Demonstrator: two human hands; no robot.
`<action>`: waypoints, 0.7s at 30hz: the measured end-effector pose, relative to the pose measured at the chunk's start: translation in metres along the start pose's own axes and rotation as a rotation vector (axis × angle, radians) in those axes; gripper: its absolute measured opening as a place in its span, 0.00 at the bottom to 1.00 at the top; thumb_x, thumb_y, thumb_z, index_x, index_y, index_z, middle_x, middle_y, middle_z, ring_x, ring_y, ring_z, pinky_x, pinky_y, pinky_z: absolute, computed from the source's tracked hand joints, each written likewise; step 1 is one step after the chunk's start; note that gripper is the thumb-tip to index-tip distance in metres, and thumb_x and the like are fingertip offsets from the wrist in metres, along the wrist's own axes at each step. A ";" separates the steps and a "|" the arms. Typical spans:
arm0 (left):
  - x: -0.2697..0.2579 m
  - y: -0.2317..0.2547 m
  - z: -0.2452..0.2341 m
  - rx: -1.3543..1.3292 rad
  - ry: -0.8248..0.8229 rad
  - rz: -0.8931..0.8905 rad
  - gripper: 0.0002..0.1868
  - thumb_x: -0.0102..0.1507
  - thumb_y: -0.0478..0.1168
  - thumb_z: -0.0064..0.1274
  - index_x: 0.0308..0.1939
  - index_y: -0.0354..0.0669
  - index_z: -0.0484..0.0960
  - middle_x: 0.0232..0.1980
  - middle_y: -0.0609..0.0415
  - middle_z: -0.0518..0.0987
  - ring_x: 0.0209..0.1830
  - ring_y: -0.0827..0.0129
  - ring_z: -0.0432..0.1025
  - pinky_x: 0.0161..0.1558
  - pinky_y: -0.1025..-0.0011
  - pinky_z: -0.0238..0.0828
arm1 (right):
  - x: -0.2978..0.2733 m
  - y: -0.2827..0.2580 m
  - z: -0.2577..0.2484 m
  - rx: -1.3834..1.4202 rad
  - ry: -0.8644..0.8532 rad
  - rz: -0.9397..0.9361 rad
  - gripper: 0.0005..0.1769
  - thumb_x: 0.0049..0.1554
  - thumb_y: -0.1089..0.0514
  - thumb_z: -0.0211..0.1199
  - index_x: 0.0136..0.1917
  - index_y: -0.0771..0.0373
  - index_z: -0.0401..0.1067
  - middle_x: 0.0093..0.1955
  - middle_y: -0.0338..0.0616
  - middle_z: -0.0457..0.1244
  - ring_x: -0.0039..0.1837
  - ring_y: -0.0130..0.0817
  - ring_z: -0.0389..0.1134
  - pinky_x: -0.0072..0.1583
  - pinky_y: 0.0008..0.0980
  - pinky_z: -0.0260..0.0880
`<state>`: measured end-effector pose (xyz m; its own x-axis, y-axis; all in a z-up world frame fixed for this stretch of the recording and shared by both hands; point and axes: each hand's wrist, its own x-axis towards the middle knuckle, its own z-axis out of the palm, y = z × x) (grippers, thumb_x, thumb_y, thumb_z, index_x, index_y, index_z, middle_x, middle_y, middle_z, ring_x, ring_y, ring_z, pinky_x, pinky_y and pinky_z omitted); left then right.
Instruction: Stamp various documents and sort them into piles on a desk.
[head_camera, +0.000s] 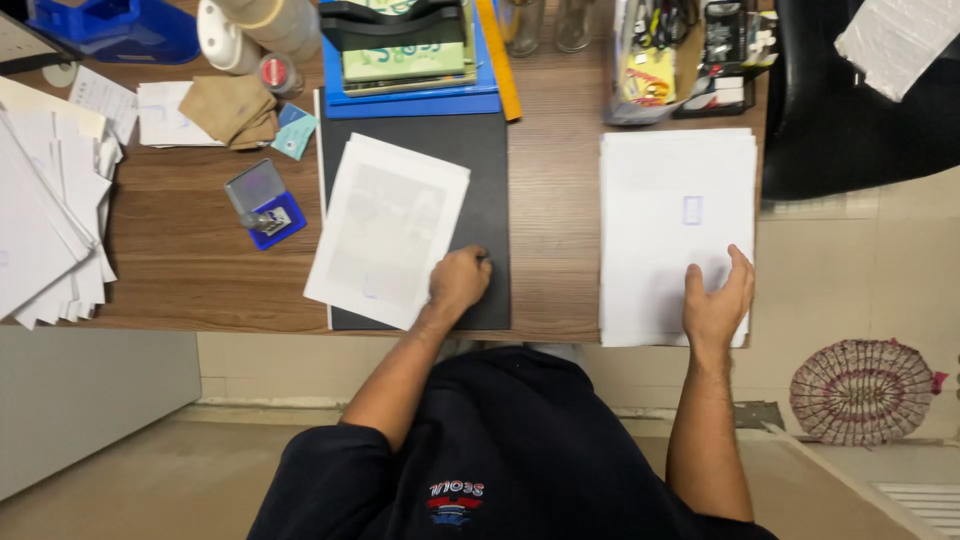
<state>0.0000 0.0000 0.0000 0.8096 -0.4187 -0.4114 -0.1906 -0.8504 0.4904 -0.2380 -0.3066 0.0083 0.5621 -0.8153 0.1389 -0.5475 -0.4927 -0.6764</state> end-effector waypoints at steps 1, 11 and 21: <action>0.001 -0.024 -0.008 0.000 -0.002 0.007 0.14 0.63 0.47 0.53 0.48 0.49 0.86 0.44 0.44 0.85 0.47 0.45 0.78 0.51 0.52 0.75 | -0.011 -0.012 0.009 -0.003 0.006 0.002 0.34 0.61 0.57 0.67 0.76 0.71 0.61 0.76 0.65 0.56 0.78 0.59 0.55 0.77 0.51 0.54; -0.015 -0.251 -0.100 -0.228 0.392 -0.056 0.10 0.62 0.42 0.55 0.45 0.44 0.86 0.39 0.46 0.84 0.40 0.50 0.78 0.45 0.56 0.75 | -0.143 -0.179 0.170 -0.018 -0.330 -0.201 0.28 0.59 0.56 0.67 0.69 0.68 0.68 0.75 0.61 0.58 0.79 0.58 0.54 0.77 0.55 0.53; -0.034 -0.281 -0.117 -0.062 0.287 -0.147 0.32 0.50 0.49 0.71 0.54 0.41 0.78 0.53 0.41 0.76 0.57 0.45 0.68 0.57 0.51 0.66 | -0.235 -0.298 0.270 -0.253 -0.854 -0.410 0.46 0.49 0.50 0.75 0.75 0.61 0.57 0.79 0.61 0.45 0.82 0.58 0.41 0.76 0.58 0.43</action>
<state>0.0908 0.2910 -0.0339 0.9510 -0.1784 -0.2525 -0.0328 -0.8703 0.4915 -0.0403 0.1141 -0.0180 0.9432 -0.1211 -0.3094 -0.2706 -0.8204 -0.5038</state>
